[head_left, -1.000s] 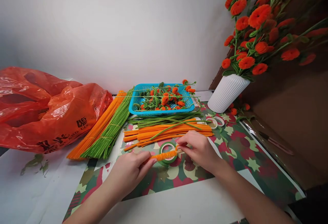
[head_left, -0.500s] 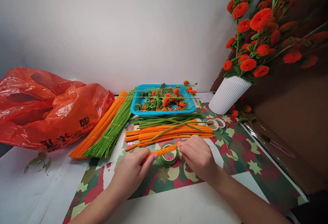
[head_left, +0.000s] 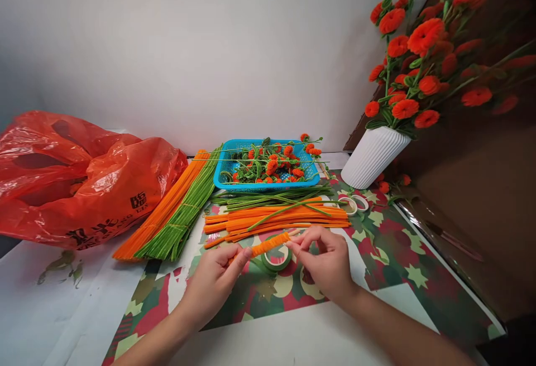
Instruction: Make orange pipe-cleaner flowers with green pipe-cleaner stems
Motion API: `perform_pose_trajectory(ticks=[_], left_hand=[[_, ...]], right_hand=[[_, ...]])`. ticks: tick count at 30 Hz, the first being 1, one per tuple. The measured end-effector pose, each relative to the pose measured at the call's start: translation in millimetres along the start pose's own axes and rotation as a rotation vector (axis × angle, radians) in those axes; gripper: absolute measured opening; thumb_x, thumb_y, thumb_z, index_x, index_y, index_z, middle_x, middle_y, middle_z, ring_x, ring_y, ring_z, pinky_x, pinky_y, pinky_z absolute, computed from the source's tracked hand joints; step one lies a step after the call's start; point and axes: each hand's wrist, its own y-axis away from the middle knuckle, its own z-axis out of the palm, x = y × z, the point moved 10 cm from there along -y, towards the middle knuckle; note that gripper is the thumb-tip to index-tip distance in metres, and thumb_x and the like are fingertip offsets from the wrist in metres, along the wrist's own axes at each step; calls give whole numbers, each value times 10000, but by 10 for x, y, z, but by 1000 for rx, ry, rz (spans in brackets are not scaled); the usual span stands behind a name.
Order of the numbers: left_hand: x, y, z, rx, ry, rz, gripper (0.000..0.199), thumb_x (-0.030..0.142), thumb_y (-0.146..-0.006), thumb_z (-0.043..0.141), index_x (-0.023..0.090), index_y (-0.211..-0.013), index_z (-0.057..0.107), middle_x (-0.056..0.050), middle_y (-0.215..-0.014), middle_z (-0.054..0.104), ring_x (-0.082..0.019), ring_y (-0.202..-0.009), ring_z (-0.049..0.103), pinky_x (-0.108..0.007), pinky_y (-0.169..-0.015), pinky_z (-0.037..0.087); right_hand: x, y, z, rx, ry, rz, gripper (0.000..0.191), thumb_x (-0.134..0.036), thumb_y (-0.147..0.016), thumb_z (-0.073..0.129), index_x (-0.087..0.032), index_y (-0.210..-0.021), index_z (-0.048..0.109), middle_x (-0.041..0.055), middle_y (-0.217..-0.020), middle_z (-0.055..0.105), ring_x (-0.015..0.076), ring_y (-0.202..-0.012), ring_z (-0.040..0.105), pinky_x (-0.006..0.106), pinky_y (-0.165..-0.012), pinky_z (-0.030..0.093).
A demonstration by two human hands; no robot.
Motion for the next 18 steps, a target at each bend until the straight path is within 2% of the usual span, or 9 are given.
perform_pose_trajectory(ticks=[2, 4, 7, 9, 14, 18], left_hand=[[-18, -2, 44, -36, 90, -27, 471, 549, -881, 413, 197, -569, 417, 51, -543, 320, -99, -466, 287, -220, -423, 217], [-9, -4, 78, -67, 134, -24, 471, 552, -883, 403, 196, -576, 422, 52, -548, 306, -97, -463, 271, -219, -414, 205], [57, -7, 99, -114, 122, 48, 466, 526, -895, 387, 194, -569, 410, 46, -557, 312, -99, -485, 289, -217, -431, 225], [138, -4, 90, -142, 58, 139, 458, 480, -907, 383, 193, -551, 374, 40, -557, 327, -101, -506, 315, -215, -459, 252], [376, 67, 74, -203, -149, 424, 390, 314, -922, 399, 180, -557, 376, 55, -517, 346, -83, -485, 331, -202, -488, 267], [413, 130, 100, -237, -269, 527, 341, 273, -923, 422, 178, -596, 447, 64, -518, 356, -77, -479, 337, -195, -479, 261]], right_hand=[[257, 4, 16, 9, -184, 238, 274, -147, -687, 771, -196, -607, 513, -13, -654, 673, 146, -717, 677, 267, -713, 539], [464, 27, 104, -30, -382, 441, 326, -189, -619, 828, -189, -609, 502, -20, -664, 674, 126, -696, 668, 222, -654, 533], [636, 85, 319, -210, -618, 680, 429, -213, -495, 894, -173, -607, 482, -54, -595, 634, 68, -532, 605, 145, -496, 472], [684, 147, 427, -368, -673, 794, 460, -217, -452, 911, -163, -612, 483, -74, -543, 594, 53, -466, 576, 131, -452, 449], [702, 335, 511, -759, -602, 920, 395, -244, -517, 890, -142, -683, 547, -29, -584, 632, 92, -488, 621, 147, -419, 459], [667, 402, 487, -932, -525, 930, 384, -257, -517, 882, -128, -735, 593, -4, -658, 659, 79, -543, 608, 140, -441, 450]])
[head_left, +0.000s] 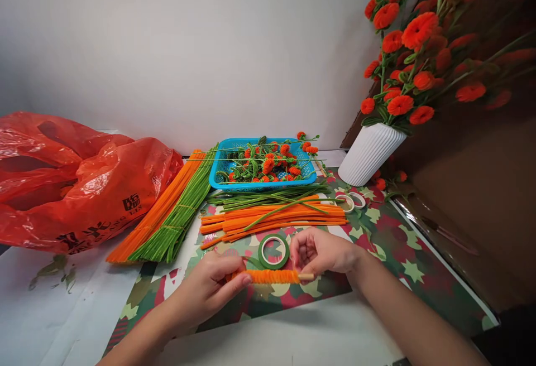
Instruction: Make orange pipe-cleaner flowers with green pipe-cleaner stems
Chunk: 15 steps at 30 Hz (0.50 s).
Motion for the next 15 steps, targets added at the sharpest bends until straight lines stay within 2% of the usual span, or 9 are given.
perform_pose_trajectory(ticks=[4, 11, 15], left_hand=[[17, 31, 46, -56, -113, 39, 324, 285, -933, 418, 184, -631, 473, 66, -532, 358, -83, -484, 339, -203, -482, 269], [89, 16, 30, -58, -325, 134, 343, 289, -959, 371, 195, -644, 470, 59, -511, 422, -95, -455, 385, -235, -462, 264], [127, 24, 51, -54, -450, 182, 359, 292, -965, 352, 201, -640, 473, 49, -480, 468, -108, -424, 410, -257, -451, 255]], right_hand=[[-12, 29, 28, -33, 88, 32, 406, -266, -511, 877, -134, -765, 589, -2, -712, 664, 76, -596, 596, 160, -504, 456], [23, 61, -135, 154, 148, 80, 428, -196, -539, 828, -165, -807, 496, -13, -640, 683, 106, -517, 604, 208, -482, 476], [18, 69, -145, 187, 179, 71, 409, -162, -531, 803, -169, -791, 487, -22, -617, 675, 111, -498, 599, 212, -467, 474]])
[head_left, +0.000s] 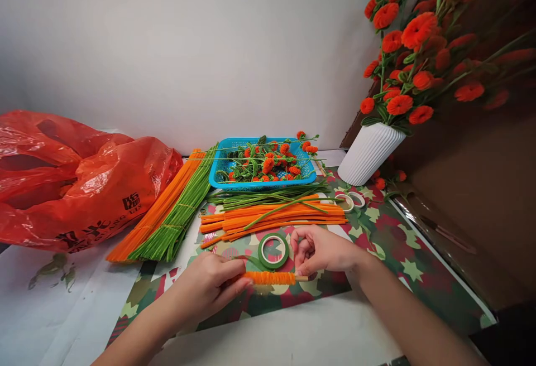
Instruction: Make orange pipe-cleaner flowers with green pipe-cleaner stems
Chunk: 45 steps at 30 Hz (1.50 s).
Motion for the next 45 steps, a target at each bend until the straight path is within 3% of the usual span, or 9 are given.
perform_pose_trajectory(ticks=[4, 12, 18, 21, 25, 29, 35, 39, 45], left_hand=[[7, 10, 4, -6, -98, -1, 361, 283, -962, 348, 203, -644, 499, 37, -468, 504, -120, -406, 441, -265, -446, 248], [-100, -4, -36, 38, -142, -129, 352, 302, -952, 370, 201, -659, 538, 24, -500, 540, -130, -431, 498, -247, -439, 271], [-211, 20, -27, 59, -51, -313, 389, 367, -953, 362, 204, -615, 465, 41, -475, 484, -120, -413, 465, -223, -429, 272], [-283, 48, -3, 67, 5, -423, 398, 392, -952, 358, 205, -616, 464, 37, -489, 481, -123, -430, 464, -216, -442, 294], [-329, 75, -16, 130, 54, -479, 398, 387, -954, 368, 203, -624, 492, 32, -517, 492, -119, -455, 466, -205, -458, 321], [-313, 91, -75, 211, 18, -429, 378, 349, -952, 399, 201, -620, 504, 44, -508, 474, -104, -444, 447, -196, -457, 326], [-109, 51, -199, 306, -159, -203, 380, 313, -962, 393, 196, -621, 513, 43, -491, 499, -97, -423, 455, -205, -448, 322], [33, 32, -248, 338, -203, -77, 392, 313, -971, 391, 196, -620, 519, 32, -501, 549, -102, -439, 487, -214, -473, 347], [64, 39, -233, 322, -147, -49, 353, 328, -952, 437, 203, -644, 558, 21, -518, 586, -112, -471, 524, -220, -493, 359]], right_hand=[[-67, 4, -16, 74, 19, -70, 374, -143, -575, 748, -193, -811, 462, -36, -631, 665, 105, -485, 573, 203, -449, 436], [-502, 236, -127, 532, 401, -366, 197, -91, -673, 628, -211, -762, 499, -26, -713, 634, 142, -674, 566, 237, -576, 384], [-700, 432, -32, 756, 665, -531, 160, -66, -761, 554, -213, -724, 502, -1, -742, 595, 169, -715, 541, 271, -631, 397], [-761, 486, 29, 806, 717, -666, 202, -28, -779, 505, -213, -709, 461, 9, -732, 589, 180, -746, 538, 275, -640, 407], [-794, 499, 95, 783, 753, -793, 244, 19, -774, 437, -216, -707, 439, 22, -747, 613, 191, -777, 542, 287, -661, 422], [-829, 499, 92, 693, 735, -825, 194, -39, -820, 474, -214, -737, 477, 28, -787, 620, 183, -781, 560, 298, -696, 444], [-745, 359, -78, 476, 547, -612, 71, -155, -841, 556, -215, -834, 520, 5, -790, 605, 147, -729, 585, 260, -658, 449], [-619, 266, -114, 306, 364, -467, 207, -99, -737, 629, -213, -838, 488, -19, -739, 635, 135, -696, 608, 249, -660, 456], [-458, 171, -99, 153, 267, -321, 322, -107, -649, 723, -201, -849, 489, -29, -679, 673, 143, -698, 643, 252, -662, 457]])
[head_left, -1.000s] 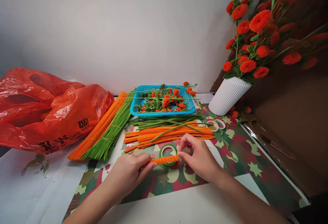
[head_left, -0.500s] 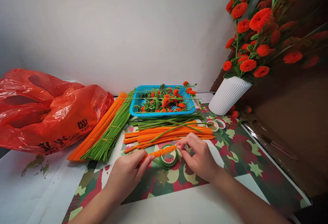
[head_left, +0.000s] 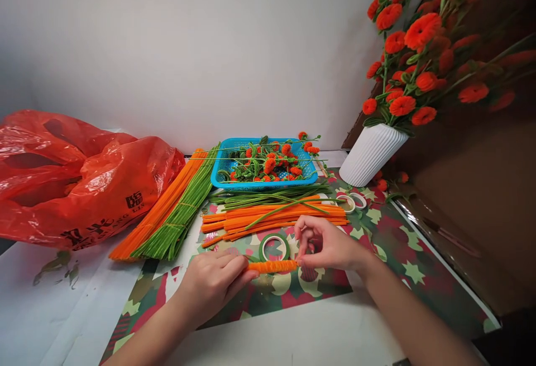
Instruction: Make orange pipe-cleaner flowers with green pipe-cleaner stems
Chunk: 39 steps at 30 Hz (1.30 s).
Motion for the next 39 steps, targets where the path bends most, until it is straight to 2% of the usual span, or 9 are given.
perform_pose_trajectory(ticks=[7, 11, 15, 18, 21, 26, 31, 36, 39], left_hand=[[77, 5, 23, -9, -39, 69, 364, 299, -954, 432, 194, -618, 529, 27, -504, 567, -109, -444, 480, -241, -470, 324], [14, 13, 31, -16, 16, 24, 342, 314, -939, 465, 201, -627, 550, 21, -527, 591, -108, -466, 517, -221, -487, 364], [-46, 24, 42, -21, 34, -12, 344, 325, -940, 462, 204, -633, 562, 13, -543, 598, -112, -493, 554, -202, -513, 417], [-32, 27, 52, -21, -9, 9, 345, 324, -945, 453, 202, -642, 567, 14, -542, 598, -112, -491, 558, -198, -514, 423], [-2, 18, 54, -14, -50, 41, 349, 311, -953, 442, 199, -644, 558, 17, -535, 598, -112, -481, 554, -202, -506, 408], [4, -6, 51, 7, -128, 66, 397, 301, -980, 381, 190, -621, 509, 24, -514, 585, -110, -447, 530, -228, -477, 357], [-142, 4, 98, -45, -122, -57, 409, 313, -982, 355, 194, -622, 509, 32, -493, 557, -107, -429, 522, -225, -458, 324], [-349, 21, 218, -191, 36, -270, 414, 348, -969, 361, 200, -629, 543, 17, -528, 597, -128, -473, 562, -219, -482, 339], [-427, -1, 271, -288, 92, -352, 399, 367, -949, 393, 199, -617, 536, 1, -546, 608, -146, -502, 567, -225, -489, 344]], right_hand=[[218, -71, 99, -135, -123, 70, 441, -228, -578, 836, -187, -843, 485, -15, -698, 693, 120, -635, 627, 218, -592, 435], [237, -104, 95, -106, -114, 53, 444, -270, -566, 851, -179, -849, 521, -22, -723, 667, 94, -604, 561, 211, -578, 428], [170, -86, 99, -105, 113, 14, 293, -313, -726, 748, -179, -968, 652, 26, -873, 672, 108, -635, 551, 217, -551, 427], [3, -50, 160, -145, 367, -107, 133, -279, -843, 637, -196, -914, 712, 32, -861, 651, 149, -753, 572, 254, -648, 451], [-128, -24, 203, -126, 552, -198, 108, -216, -873, 603, -197, -831, 701, 30, -878, 619, 178, -889, 548, 298, -784, 440], [-171, -22, 237, -38, 762, -217, 100, -175, -899, 553, -192, -836, 630, 34, -912, 588, 186, -903, 491, 320, -791, 418], [-296, -14, 278, 71, 983, -320, 123, -168, -931, 485, -173, -873, 593, 49, -944, 578, 186, -864, 448, 324, -763, 373], [-417, -1, 294, 188, 1125, -425, 143, -172, -946, 459, -163, -878, 585, 56, -960, 586, 190, -868, 436, 337, -774, 330], [-395, -22, 310, 180, 1114, -417, 137, -159, -938, 462, -164, -874, 584, 54, -948, 586, 190, -875, 443, 337, -790, 327]])
